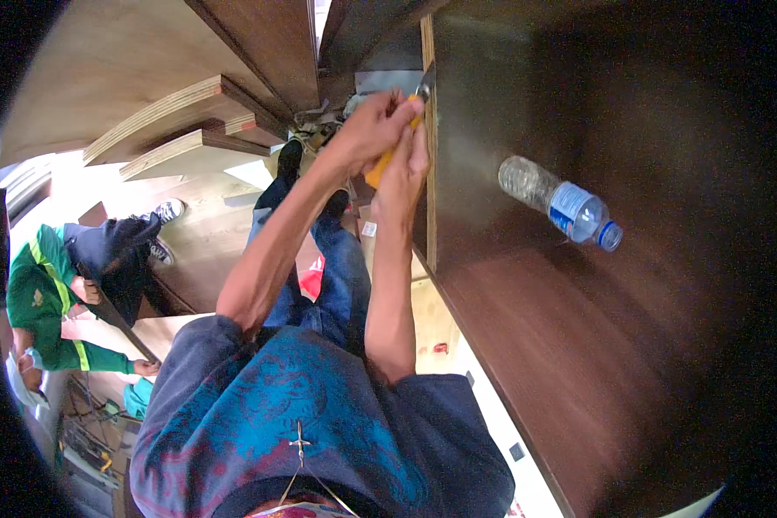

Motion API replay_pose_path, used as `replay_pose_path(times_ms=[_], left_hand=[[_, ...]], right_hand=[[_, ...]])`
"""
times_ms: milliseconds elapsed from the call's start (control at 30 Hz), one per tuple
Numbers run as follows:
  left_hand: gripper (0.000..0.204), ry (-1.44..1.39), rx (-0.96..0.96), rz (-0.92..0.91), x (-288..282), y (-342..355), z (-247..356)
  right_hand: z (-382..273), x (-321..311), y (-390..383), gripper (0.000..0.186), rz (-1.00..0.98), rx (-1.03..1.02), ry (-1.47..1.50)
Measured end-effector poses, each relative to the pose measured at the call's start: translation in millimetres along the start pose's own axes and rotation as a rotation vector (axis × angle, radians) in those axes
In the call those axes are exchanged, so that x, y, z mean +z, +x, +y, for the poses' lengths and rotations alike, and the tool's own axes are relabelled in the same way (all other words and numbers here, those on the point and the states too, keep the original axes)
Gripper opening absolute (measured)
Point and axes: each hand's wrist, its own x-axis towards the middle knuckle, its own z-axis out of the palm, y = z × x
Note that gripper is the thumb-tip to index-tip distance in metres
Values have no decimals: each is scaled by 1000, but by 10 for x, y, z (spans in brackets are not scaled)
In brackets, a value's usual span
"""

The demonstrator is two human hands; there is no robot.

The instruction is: The person uses a utility knife to trim or mark wood panels inside a cabinet structure and handles a plastic bottle while working alongside other workers.

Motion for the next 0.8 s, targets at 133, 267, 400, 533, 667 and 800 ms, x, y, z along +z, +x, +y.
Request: replay_pose_path(times_ms=[133, 267, 400, 533, 667, 800], left_hand=[[35, -3, 65, -27, 4, 60, 30], [36, -49, -1, -1, 40, -26, -63], [36, -47, 33, -27, 10, 117, 34], [35, -93, 40, -54, 41, 50, -42], [35, -64, -17, -40, 89, -154, -49], [35, -13, 44, -31, 78, -39, -92]], right_hand=[[-112, 8, -20, 39, 24, 22, -36], [-82, -90, -60, 45, -49, 61, -15], [-73, -54, -7, 46, 7, 24, -33], [-84, -97, 0, 46, -31, 15, -64], [2, -185, -129, 39, 8, 8, -59], [-7, -130, -90, 39, 27, 30, -25]])
